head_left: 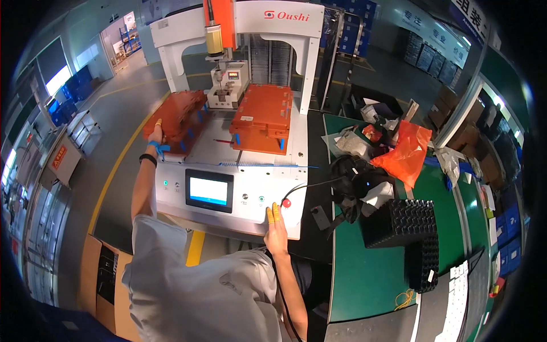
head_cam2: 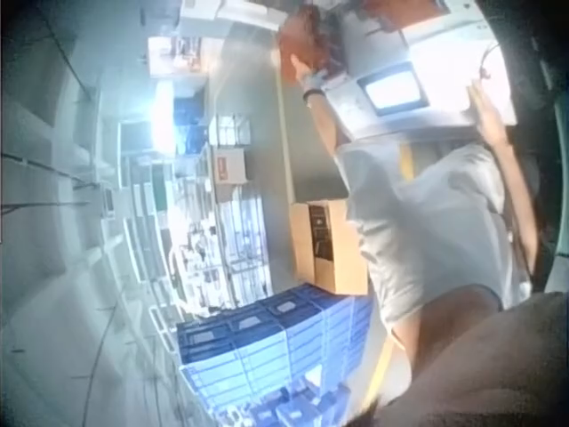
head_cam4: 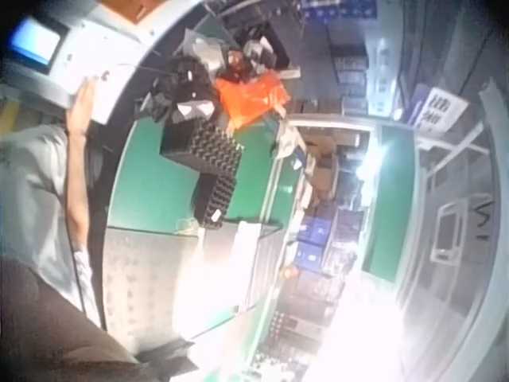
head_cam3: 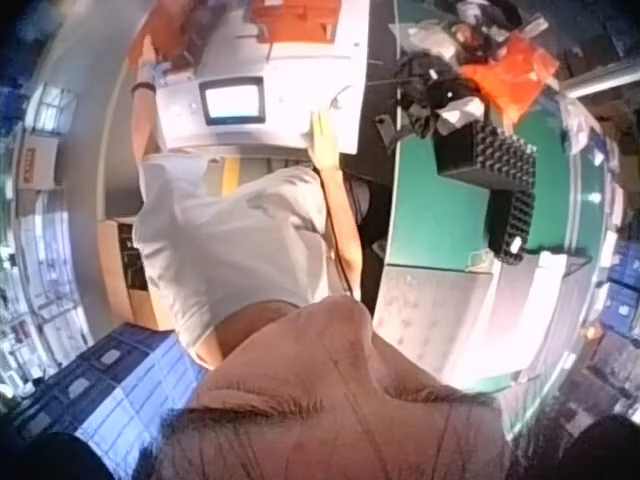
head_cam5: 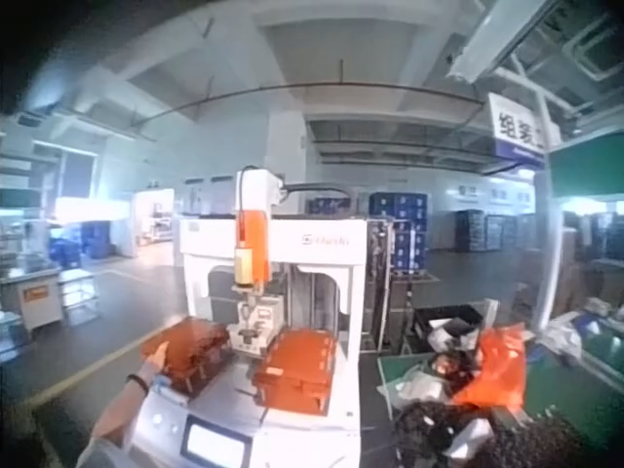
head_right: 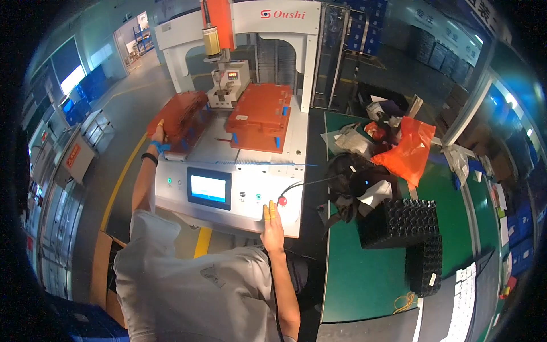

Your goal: Placing components into an orange fixture housing and operating a pneumatic assembly machine.

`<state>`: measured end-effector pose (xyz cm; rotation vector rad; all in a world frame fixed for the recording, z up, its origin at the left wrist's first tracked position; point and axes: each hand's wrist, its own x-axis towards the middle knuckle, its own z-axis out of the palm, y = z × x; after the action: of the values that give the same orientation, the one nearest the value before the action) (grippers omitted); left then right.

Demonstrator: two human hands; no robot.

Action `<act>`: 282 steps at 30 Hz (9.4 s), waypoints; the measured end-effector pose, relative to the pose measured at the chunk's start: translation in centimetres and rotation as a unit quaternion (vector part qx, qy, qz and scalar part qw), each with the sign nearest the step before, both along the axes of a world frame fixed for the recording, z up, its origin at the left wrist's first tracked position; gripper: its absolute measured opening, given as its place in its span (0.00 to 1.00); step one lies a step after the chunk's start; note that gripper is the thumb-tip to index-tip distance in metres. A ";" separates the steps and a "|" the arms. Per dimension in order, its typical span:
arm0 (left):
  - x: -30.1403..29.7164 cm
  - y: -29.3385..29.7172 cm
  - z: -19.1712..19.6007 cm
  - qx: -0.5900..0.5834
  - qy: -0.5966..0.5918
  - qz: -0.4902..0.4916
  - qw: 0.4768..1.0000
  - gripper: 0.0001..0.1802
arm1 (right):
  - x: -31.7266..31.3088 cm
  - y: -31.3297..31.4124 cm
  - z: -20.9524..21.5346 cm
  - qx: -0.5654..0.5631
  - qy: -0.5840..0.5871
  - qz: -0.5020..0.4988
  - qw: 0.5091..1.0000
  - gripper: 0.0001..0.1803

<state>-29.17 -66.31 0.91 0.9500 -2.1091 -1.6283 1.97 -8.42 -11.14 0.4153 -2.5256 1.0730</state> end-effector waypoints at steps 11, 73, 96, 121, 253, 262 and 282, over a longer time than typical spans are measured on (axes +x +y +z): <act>0.3 3.9 7.7 0.075 0.167 0.046 0.982 0.37 | -0.1 -0.1 -1.2 -0.023 0.006 -0.003 1.000 0.43; 41.5 57.2 -8.6 0.369 -0.167 -0.691 0.598 0.31 | 25.3 2.6 11.8 -0.683 0.040 -0.399 0.611 0.19; 30.1 63.2 0.2 0.009 0.228 -0.864 0.448 0.35 | 28.0 5.5 12.2 -0.705 0.049 -0.391 0.590 0.27; 32.1 64.4 -2.9 -0.154 0.299 -0.807 0.486 0.36 | 32.1 13.5 12.1 0.100 -0.174 -0.719 0.666 0.33; 29.4 66.9 -4.4 -0.165 0.422 -0.796 0.401 0.53 | 62.3 26.7 11.2 0.192 -0.124 -0.886 0.404 0.16; 30.1 66.1 -5.9 -0.144 0.373 -0.780 0.481 0.57 | 68.8 34.6 9.7 0.250 -0.159 -0.890 0.347 0.18; 34.3 74.8 2.6 -0.210 0.224 -0.819 0.485 0.14 | 29.8 18.5 15.4 -0.012 -0.221 -0.651 0.726 0.19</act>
<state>5.09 8.47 3.55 -2.1046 -2.4943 -1.1285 31.81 10.04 4.26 -1.5863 -2.2029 0.5643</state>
